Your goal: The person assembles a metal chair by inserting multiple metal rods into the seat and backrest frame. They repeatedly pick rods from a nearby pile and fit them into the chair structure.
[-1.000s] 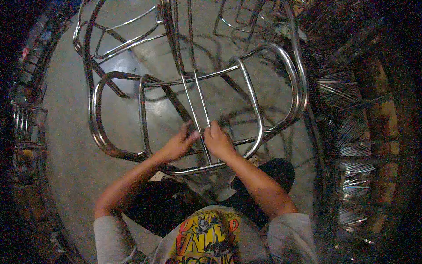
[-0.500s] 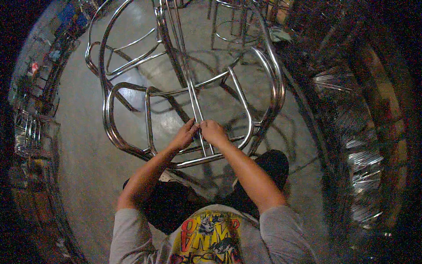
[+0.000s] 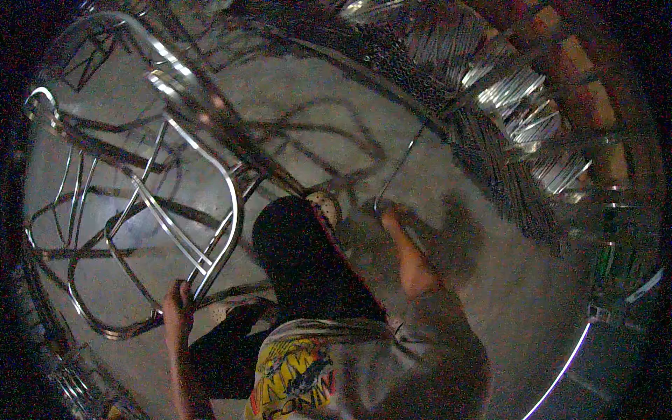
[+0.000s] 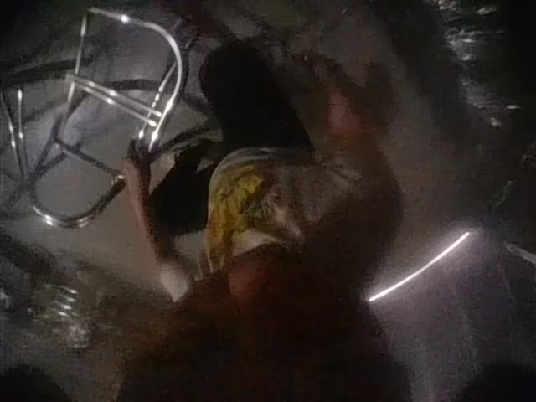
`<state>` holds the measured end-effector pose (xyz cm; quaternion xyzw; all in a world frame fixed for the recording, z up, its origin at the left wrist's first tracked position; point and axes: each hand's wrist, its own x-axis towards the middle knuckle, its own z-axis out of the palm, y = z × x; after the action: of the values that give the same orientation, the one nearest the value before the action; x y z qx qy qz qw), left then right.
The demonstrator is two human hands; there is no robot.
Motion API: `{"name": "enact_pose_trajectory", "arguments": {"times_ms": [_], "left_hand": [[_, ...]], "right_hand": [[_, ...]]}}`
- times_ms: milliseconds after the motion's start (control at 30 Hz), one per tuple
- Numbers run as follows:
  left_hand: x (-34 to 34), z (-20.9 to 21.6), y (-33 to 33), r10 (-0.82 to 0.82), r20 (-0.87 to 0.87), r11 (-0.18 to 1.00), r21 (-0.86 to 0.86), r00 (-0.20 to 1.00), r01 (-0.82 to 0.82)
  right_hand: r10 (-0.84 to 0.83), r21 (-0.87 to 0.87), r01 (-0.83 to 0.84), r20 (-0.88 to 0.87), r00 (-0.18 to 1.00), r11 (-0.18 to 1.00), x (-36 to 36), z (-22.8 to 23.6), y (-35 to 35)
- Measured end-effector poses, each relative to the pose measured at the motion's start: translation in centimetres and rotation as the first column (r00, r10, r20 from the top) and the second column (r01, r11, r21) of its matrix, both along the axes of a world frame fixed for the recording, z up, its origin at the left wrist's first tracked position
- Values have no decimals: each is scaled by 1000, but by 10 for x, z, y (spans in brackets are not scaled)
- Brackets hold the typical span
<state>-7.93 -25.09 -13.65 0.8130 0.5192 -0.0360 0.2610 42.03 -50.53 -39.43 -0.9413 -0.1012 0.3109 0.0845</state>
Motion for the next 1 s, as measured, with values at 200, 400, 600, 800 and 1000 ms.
{"name": "enact_pose_trajectory", "arguments": {"times_ms": [200,400,600,800,1000], "left_hand": [[12,-2,-11,161,155,974,134,975,-183],[19,4,-12,185,192,973,102,964,-207],[14,1,-8,170,255,979,68,952,-193],[25,46,-21,22,411,915,359,911,-184],[85,138,-77,113,953,932,-200,280,304]], "right_hand": [[72,-80,-94,-242,968,992,-76,-89,-36],[129,44,-122,-266,955,992,-93,-62,-28],[306,624,-101,-231,924,775,-110,28,-65],[522,621,-81,-572,633,779,-129,234,-96],[893,533,-762,27,450,368,-192,339,-32]]}}
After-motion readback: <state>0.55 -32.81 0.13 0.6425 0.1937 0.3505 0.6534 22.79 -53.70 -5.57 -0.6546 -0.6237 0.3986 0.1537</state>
